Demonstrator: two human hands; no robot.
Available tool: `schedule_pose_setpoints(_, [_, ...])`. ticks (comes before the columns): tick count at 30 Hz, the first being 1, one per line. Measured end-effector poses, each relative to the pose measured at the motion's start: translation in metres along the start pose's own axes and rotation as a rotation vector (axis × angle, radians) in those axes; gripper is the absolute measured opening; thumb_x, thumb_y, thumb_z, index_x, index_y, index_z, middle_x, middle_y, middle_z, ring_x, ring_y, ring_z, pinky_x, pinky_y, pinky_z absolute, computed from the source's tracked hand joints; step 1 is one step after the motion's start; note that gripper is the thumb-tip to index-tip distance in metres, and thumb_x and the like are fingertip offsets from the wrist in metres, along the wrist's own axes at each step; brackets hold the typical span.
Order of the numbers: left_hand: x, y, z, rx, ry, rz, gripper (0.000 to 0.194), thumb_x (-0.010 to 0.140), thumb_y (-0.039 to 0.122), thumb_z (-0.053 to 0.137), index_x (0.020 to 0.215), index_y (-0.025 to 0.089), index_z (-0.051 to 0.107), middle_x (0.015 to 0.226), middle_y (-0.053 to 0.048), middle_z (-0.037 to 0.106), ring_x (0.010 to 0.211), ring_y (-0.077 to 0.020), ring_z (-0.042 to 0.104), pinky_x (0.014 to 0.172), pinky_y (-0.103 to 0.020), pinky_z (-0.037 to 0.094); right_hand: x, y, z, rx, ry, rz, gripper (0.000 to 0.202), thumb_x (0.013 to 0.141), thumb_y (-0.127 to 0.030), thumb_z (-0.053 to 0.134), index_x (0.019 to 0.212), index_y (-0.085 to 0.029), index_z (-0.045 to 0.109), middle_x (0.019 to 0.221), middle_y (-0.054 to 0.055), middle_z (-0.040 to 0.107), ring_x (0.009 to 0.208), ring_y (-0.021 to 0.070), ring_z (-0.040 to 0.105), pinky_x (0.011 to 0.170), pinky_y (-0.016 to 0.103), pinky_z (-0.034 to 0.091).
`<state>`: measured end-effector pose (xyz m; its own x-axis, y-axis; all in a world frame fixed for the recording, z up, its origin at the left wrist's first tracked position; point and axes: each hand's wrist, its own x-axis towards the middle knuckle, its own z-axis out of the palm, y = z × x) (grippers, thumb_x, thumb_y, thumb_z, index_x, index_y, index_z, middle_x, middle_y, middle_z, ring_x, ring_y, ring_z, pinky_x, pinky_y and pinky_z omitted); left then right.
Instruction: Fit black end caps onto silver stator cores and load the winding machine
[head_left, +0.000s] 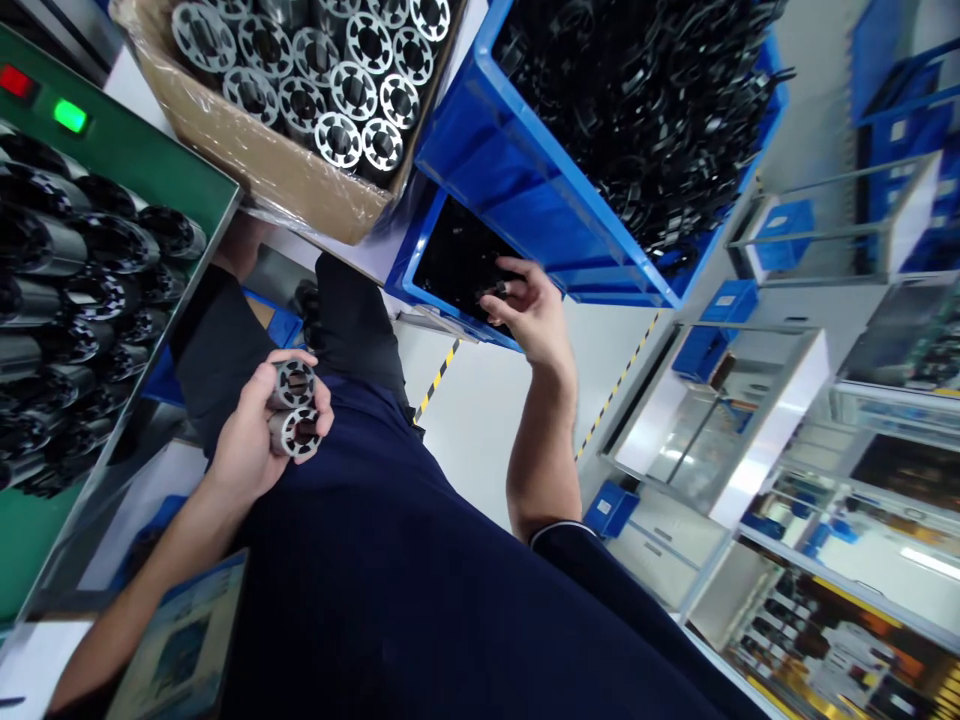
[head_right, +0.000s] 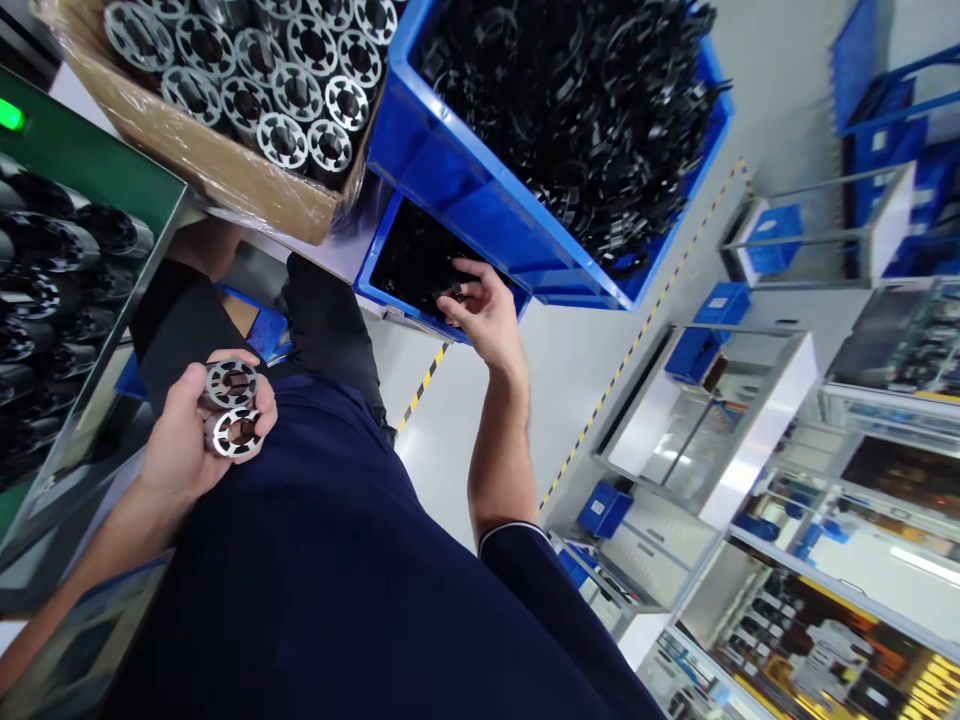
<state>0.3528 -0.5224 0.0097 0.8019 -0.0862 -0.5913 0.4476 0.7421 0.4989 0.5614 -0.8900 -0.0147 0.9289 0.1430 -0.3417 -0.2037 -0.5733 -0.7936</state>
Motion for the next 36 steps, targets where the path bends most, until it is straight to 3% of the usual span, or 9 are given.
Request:
schedule_pose_setpoints(6, [0.001,-0.002,0.038,0.079,-0.127,0.268,0.049,0.12,0.07,0.075,0.136,0.024,0.074,0.089,-0.003,0.083,0.064,-0.0201,0.079,0.056,-0.028,0.063,-0.08,-0.084,0.08,0.293,-0.019,-0.527,0.074,0.096,-0.061,0.109,0.159,-0.035,0.079,0.117,0.003,0.09,0.093,0.0234,0.09,0.079,0.037,0.08])
schedule_pose_setpoints(9, [-0.003,0.001,0.052,0.137,-0.064,0.379,0.049,0.119,0.069,0.076,0.138,0.024,0.08,0.102,-0.006,0.082,0.074,-0.0203,0.078,0.066,-0.034,0.068,-0.116,-0.125,0.117,0.372,-0.087,-0.625,0.051,0.107,-0.05,0.102,0.153,-0.034,0.086,0.126,0.004,0.093,0.097,0.023,0.092,0.084,0.037,0.082])
schedule_pose_setpoints(11, [-0.007,0.003,0.056,0.186,-0.025,0.43,0.044,0.119,0.067,0.076,0.133,0.026,0.083,0.104,-0.007,0.078,0.085,-0.0236,0.08,0.075,-0.036,0.07,-0.127,-0.137,0.13,0.394,-0.093,-0.634,0.045,0.111,-0.046,0.098,0.153,-0.035,0.087,0.123,0.003,0.094,0.097,0.0228,0.092,0.084,0.037,0.082])
schedule_pose_setpoints(14, [-0.011,0.004,0.054,0.216,-0.048,0.452,0.038,0.122,0.066,0.071,0.13,0.031,0.083,0.098,-0.007,0.074,0.096,-0.0283,0.083,0.084,-0.04,0.071,-0.129,-0.135,0.133,0.379,-0.133,-0.629,0.05,0.11,-0.049,0.1,0.156,-0.037,0.086,0.117,0.002,0.093,0.094,0.0228,0.091,0.084,0.037,0.083])
schedule_pose_setpoints(19, [-0.008,0.003,0.047,0.253,-0.108,0.569,0.047,0.129,0.063,0.058,0.139,0.027,0.088,0.097,-0.005,0.075,0.081,-0.0198,0.073,0.073,-0.031,0.067,-0.119,-0.13,0.125,0.282,-0.18,-0.676,0.05,0.113,-0.048,0.095,0.161,-0.038,0.084,0.118,0.003,0.094,0.092,0.0235,0.089,0.085,0.041,0.083])
schedule_pose_setpoints(23, [-0.007,0.007,0.05,0.23,-0.096,0.553,0.045,0.127,0.062,0.065,0.135,0.025,0.089,0.105,-0.007,0.076,0.086,-0.0204,0.077,0.086,-0.035,0.075,-0.118,-0.134,0.125,0.273,-0.147,-0.746,0.049,0.112,-0.038,0.097,0.159,-0.042,0.085,0.116,0.001,0.095,0.083,0.0204,0.086,0.079,0.037,0.081])
schedule_pose_setpoints(28, [-0.009,0.014,0.053,0.319,-0.099,0.618,0.043,0.126,0.065,0.067,0.131,0.029,0.09,0.11,-0.006,0.078,0.092,-0.0195,0.077,0.093,-0.034,0.074,-0.123,-0.135,0.131,0.302,-0.112,-0.683,0.052,0.109,-0.047,0.099,0.16,-0.044,0.086,0.115,0.001,0.095,0.088,0.024,0.09,0.082,0.04,0.082])
schedule_pose_setpoints(31, [-0.013,0.014,0.052,0.345,-0.06,0.558,0.046,0.126,0.067,0.065,0.131,0.029,0.09,0.119,-0.007,0.081,0.103,-0.0234,0.081,0.098,-0.038,0.073,-0.124,-0.134,0.132,0.309,-0.121,-0.674,0.05,0.109,-0.045,0.1,0.157,-0.046,0.087,0.115,0.0,0.095,0.087,0.0237,0.09,0.082,0.04,0.082])
schedule_pose_setpoints(36, [-0.019,0.016,0.055,0.302,-0.055,0.422,0.051,0.125,0.073,0.063,0.124,0.028,0.087,0.11,-0.007,0.08,0.1,-0.0275,0.081,0.094,-0.044,0.071,-0.127,-0.132,0.13,0.326,-0.144,-0.601,0.053,0.103,-0.051,0.105,0.154,-0.047,0.088,0.119,0.001,0.095,0.094,0.0273,0.093,0.083,0.045,0.084])
